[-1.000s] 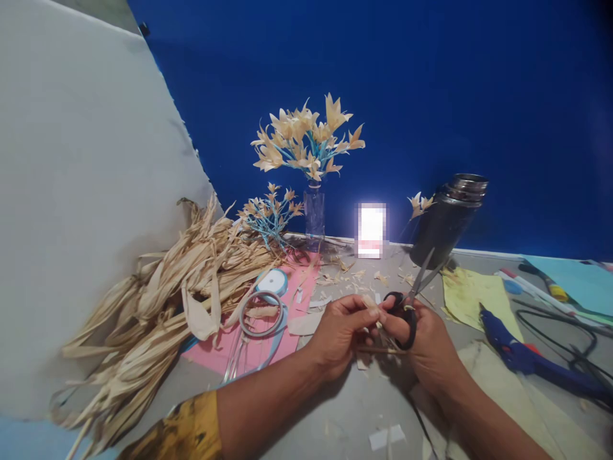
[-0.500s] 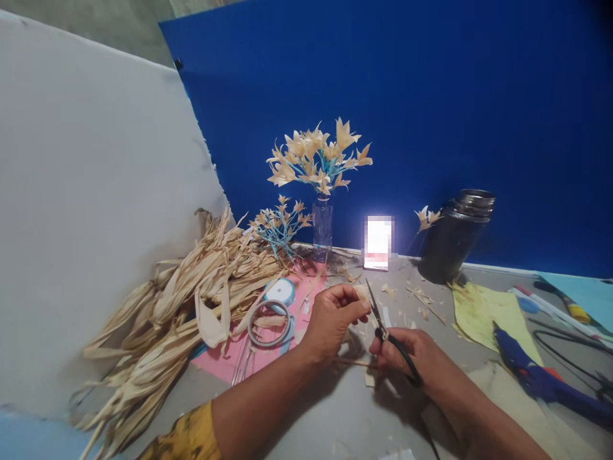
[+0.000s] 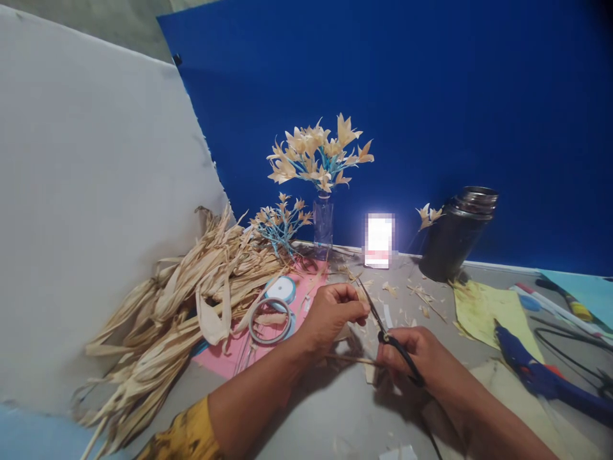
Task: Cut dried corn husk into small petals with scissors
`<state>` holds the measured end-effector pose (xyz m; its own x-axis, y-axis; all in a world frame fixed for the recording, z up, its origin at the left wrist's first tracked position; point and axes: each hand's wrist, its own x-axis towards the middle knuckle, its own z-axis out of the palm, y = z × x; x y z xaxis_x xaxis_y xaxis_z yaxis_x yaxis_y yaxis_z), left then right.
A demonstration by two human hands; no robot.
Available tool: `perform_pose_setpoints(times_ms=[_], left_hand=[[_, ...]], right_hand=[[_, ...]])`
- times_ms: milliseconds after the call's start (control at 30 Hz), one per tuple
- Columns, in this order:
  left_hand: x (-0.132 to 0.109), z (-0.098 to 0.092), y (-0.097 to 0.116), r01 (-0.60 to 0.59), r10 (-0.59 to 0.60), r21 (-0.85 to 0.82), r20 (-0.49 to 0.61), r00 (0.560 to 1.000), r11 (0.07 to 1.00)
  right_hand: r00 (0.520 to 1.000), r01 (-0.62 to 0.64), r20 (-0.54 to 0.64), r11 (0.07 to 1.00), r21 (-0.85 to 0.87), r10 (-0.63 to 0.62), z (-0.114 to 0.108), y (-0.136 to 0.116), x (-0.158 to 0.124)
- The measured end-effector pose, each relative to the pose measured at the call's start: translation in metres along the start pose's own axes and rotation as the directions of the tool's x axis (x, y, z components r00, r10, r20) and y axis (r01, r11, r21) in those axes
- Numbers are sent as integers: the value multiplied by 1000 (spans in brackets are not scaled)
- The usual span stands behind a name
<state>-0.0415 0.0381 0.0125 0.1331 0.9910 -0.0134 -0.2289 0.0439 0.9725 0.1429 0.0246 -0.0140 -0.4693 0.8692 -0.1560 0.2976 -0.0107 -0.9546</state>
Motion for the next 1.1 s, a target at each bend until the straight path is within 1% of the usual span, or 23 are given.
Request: perform_pose_setpoints(times_ms=[233, 500, 767, 867, 1100], left_hand=[[2, -2, -3, 35, -35, -10, -5, 999, 999], [3, -3, -3, 71, -69, -66, 38, 997, 995], [4, -5, -1, 76, -72, -64, 54, 996, 995], [4, -5, -1, 89, -85, -77, 51, 995, 993], [3, -4, -4, 179, -174, -135, 46, 984, 974]], right_hand=[[999, -33, -26, 999, 30, 34, 0, 3, 0], [997, -65, 30, 998, -6, 65, -3, 6, 2], [995, -88, 43, 996, -28, 89, -4, 3, 2], [996, -76, 37, 996, -42, 77, -3, 1, 2], [997, -68, 31, 997, -27, 68, -2, 0, 1]])
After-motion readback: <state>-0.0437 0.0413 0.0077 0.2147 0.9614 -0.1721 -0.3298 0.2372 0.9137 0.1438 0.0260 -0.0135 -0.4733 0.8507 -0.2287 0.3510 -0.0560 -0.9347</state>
